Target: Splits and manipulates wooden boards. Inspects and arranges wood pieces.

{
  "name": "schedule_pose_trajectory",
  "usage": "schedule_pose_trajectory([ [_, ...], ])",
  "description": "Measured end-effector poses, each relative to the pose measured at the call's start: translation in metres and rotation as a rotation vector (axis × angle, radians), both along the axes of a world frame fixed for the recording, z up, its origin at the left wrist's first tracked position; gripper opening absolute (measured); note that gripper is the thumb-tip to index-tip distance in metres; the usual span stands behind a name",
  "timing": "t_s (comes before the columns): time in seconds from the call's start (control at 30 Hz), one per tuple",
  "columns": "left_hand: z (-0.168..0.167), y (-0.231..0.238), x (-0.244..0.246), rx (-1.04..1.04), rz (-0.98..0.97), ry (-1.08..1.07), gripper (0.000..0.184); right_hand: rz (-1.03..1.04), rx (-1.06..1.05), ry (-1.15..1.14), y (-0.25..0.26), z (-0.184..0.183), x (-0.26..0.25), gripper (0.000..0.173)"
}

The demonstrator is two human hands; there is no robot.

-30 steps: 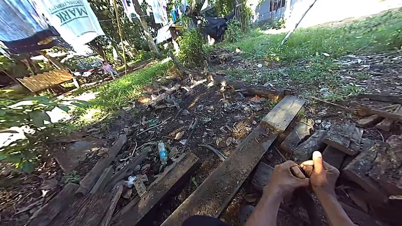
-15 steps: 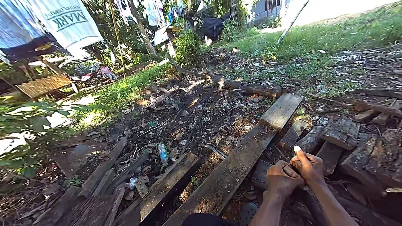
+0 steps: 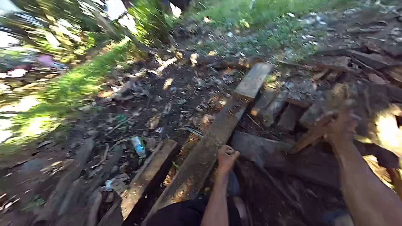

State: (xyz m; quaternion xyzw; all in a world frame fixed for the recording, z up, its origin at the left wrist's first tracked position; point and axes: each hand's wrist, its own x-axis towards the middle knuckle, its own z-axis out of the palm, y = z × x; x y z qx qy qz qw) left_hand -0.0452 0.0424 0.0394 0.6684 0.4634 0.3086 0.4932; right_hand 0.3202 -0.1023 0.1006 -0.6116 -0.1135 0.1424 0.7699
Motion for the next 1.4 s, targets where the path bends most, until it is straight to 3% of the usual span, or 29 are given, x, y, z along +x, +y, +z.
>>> schedule_pose_trajectory([
  [0.07, -0.017, 0.005, 0.002, -0.149, 0.038, -0.080, 0.027, -0.063, 0.008, -0.124, -0.018, 0.011, -0.008, 0.052],
  [0.17, -0.016, 0.012, 0.017, -0.220, 0.044, -0.130, 0.029, -0.021, -0.034, -0.243, -0.031, 0.015, -0.026, 0.056],
  [0.33, 0.053, 0.019, 0.043, -0.099, -0.189, -0.071, 0.028, 0.022, -0.181, -0.275, -0.030, 0.042, -0.084, 0.050],
  [0.47, 0.095, 0.022, 0.041, 0.037, -0.216, -0.136, 0.027, -0.023, 0.068, -0.773, -0.040, 0.102, -0.108, 0.035],
  [0.53, 0.104, 0.022, 0.040, 0.084, -0.157, -0.189, 0.026, -0.061, 0.150, -1.051, -0.042, 0.160, -0.086, 0.036],
  [0.6, 0.109, 0.020, 0.043, 0.143, -0.103, -0.246, 0.025, -0.229, 0.155, -1.269, -0.022, 0.216, -0.028, 0.041],
  [0.67, 0.110, 0.013, 0.045, 0.209, -0.051, -0.306, 0.025, -0.362, -0.090, -1.328, -0.001, 0.249, 0.051, 0.047],
  [0.73, 0.115, 0.005, 0.051, 0.264, 0.009, -0.355, 0.024, -0.371, -0.345, -1.247, -0.001, 0.261, 0.110, 0.064],
  [0.8, 0.121, 0.000, 0.055, 0.275, 0.053, -0.373, 0.024, -0.408, -0.442, -1.124, -0.017, 0.248, 0.112, 0.073],
  [0.87, 0.120, -0.005, 0.063, 0.234, 0.050, -0.375, 0.026, -0.333, -0.481, -0.940, -0.032, 0.210, 0.055, 0.070],
  [0.9, 0.118, -0.008, 0.067, 0.206, 0.039, -0.376, 0.028, -0.227, -0.465, -0.846, -0.037, 0.175, 0.018, 0.060],
  [0.97, 0.113, -0.013, 0.073, 0.163, 0.002, -0.395, 0.030, 0.208, -0.419, -0.645, -0.035, 0.094, -0.054, 0.049],
  [1.0, 0.110, -0.017, 0.075, 0.131, -0.024, -0.405, 0.030, 0.474, -0.419, -0.549, -0.028, 0.056, -0.080, 0.057],
  [1.07, 0.106, -0.023, 0.077, 0.037, -0.074, -0.443, 0.031, 0.762, -0.451, -0.432, -0.018, 0.009, -0.132, 0.085],
  [1.1, 0.105, -0.025, 0.078, -0.004, -0.085, -0.456, 0.031, 0.819, -0.482, -0.434, -0.016, -0.002, -0.153, 0.092],
  [1.17, 0.104, -0.029, 0.077, -0.078, -0.090, -0.471, 0.032, 0.855, -0.539, -0.508, -0.015, -0.017, -0.184, 0.091],
  [1.3, 0.094, -0.029, 0.071, -0.216, -0.140, -0.438, 0.032, 0.793, -0.655, -0.665, -0.024, -0.039, -0.212, 0.054],
  [1.4, 0.073, -0.021, 0.062, -0.371, -0.243, -0.319, 0.048, 0.854, -0.750, -0.698, -0.033, -0.049, -0.217, 0.045],
])
